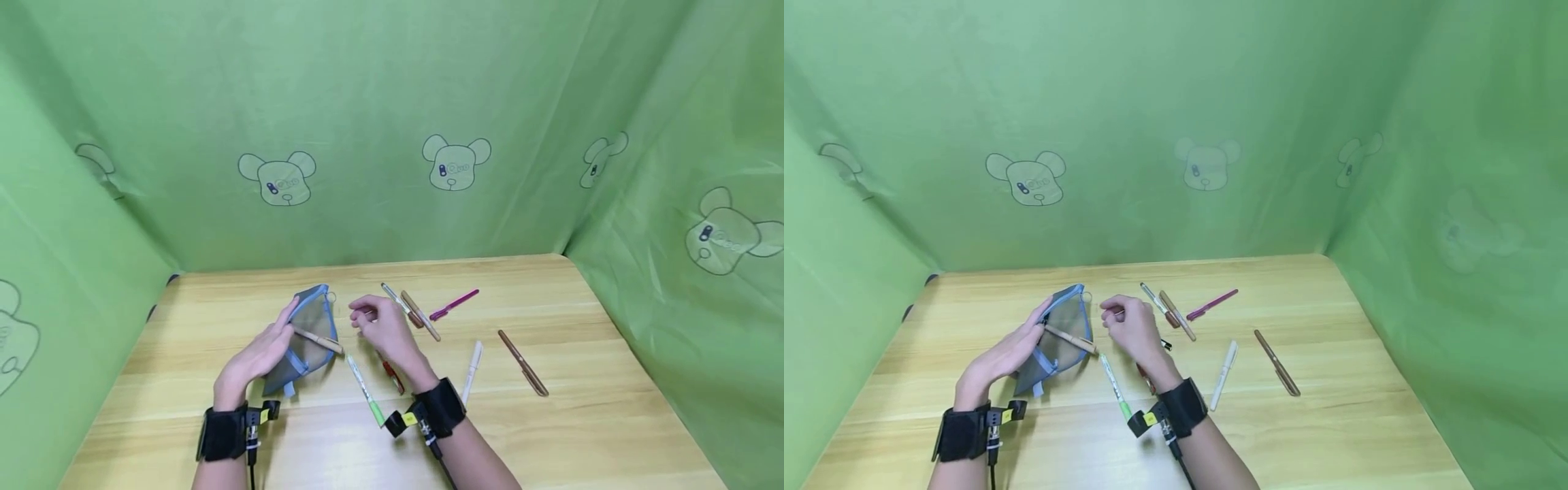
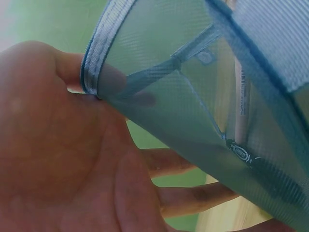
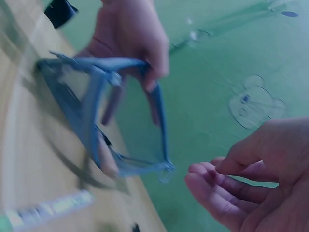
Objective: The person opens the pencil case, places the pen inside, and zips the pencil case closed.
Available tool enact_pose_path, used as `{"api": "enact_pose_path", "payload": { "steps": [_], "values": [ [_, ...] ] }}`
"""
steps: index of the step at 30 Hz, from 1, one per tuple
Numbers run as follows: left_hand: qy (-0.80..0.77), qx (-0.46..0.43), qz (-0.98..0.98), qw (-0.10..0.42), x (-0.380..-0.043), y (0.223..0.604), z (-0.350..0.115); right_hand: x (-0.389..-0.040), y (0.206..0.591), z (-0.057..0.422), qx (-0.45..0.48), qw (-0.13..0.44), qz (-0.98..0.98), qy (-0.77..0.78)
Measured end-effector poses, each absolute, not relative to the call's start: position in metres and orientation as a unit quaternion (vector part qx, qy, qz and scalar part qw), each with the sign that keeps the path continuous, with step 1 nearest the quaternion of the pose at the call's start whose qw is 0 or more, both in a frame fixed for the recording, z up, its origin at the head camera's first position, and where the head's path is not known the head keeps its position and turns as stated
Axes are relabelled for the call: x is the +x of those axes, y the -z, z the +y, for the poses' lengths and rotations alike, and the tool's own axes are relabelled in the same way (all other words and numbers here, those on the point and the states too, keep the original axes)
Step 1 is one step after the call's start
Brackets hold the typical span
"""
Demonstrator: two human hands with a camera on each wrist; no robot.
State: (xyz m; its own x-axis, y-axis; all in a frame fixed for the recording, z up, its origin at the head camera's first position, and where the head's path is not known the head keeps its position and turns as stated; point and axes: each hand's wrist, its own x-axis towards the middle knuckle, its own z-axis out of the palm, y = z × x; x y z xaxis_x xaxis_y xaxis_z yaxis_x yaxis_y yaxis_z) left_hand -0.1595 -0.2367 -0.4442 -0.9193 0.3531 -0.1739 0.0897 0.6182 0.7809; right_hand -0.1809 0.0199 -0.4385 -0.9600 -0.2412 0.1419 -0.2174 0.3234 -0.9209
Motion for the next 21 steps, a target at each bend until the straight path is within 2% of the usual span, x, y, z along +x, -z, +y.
{"api": "enact_pose_path", "payload": {
  "steps": [2, 9, 17, 21],
  "values": [
    [-0.425, 0.118, 0.882, 0.165, -0.160, 0.444, -0.238, -0.182, 0.436, 0.035, -0.139, 0.003, 0.820, 0.555],
    [-0.479, 0.043, 0.843, 0.241, -0.158, 0.440, -0.241, -0.183, 0.432, 0.092, -0.099, -0.026, 0.853, 0.511],
    [-0.493, 0.038, 0.833, 0.248, -0.157, 0.440, -0.243, -0.179, 0.428, 0.179, -0.021, -0.064, 0.905, 0.421],
    [-0.507, 0.040, 0.825, 0.245, -0.157, 0.441, -0.248, -0.176, 0.426, 0.213, 0.019, -0.046, 0.921, 0.387]
  ]
}}
